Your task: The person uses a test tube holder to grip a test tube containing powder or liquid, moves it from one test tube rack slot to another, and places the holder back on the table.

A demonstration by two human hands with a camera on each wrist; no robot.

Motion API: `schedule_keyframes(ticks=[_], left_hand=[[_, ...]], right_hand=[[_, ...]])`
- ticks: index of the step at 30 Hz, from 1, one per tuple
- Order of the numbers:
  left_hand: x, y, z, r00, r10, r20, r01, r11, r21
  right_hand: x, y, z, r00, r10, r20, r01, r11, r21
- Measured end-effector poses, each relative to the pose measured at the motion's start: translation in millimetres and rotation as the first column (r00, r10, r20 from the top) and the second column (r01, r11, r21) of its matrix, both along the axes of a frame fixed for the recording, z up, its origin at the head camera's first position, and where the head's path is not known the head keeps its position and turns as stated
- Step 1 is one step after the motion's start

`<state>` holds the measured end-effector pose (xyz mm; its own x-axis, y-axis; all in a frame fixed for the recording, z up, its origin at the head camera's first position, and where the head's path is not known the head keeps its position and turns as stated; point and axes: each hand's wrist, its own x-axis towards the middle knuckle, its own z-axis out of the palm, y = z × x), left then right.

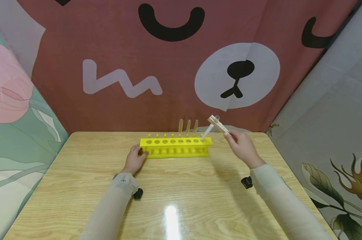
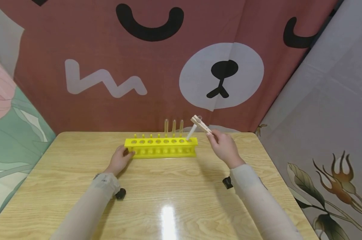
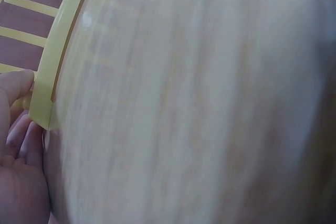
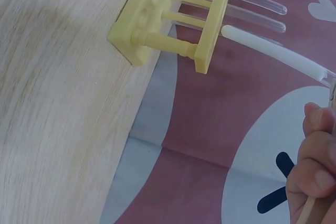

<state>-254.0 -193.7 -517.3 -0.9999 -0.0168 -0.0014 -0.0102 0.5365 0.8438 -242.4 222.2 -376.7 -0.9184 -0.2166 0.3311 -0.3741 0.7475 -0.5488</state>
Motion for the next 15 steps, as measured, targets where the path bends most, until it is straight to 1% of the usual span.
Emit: schedule_keyframes(ticks=[10, 15], left_hand=[[0.3, 0.1, 0.0, 1.000, 0.000, -0.004, 0.000, 1.000, -0.022], [0.6, 1.2, 0.5, 1.000, 0.004, -0.001, -0.004, 1.000, -0.029]], right_hand=[[0.1, 4.3, -5.2, 1.000, 0.007, -0.006, -0.007, 1.000, 0.003], [-0.9, 4.8, -9.4, 1.000, 0.006, -0.013, -0.005, 1.000, 0.022]])
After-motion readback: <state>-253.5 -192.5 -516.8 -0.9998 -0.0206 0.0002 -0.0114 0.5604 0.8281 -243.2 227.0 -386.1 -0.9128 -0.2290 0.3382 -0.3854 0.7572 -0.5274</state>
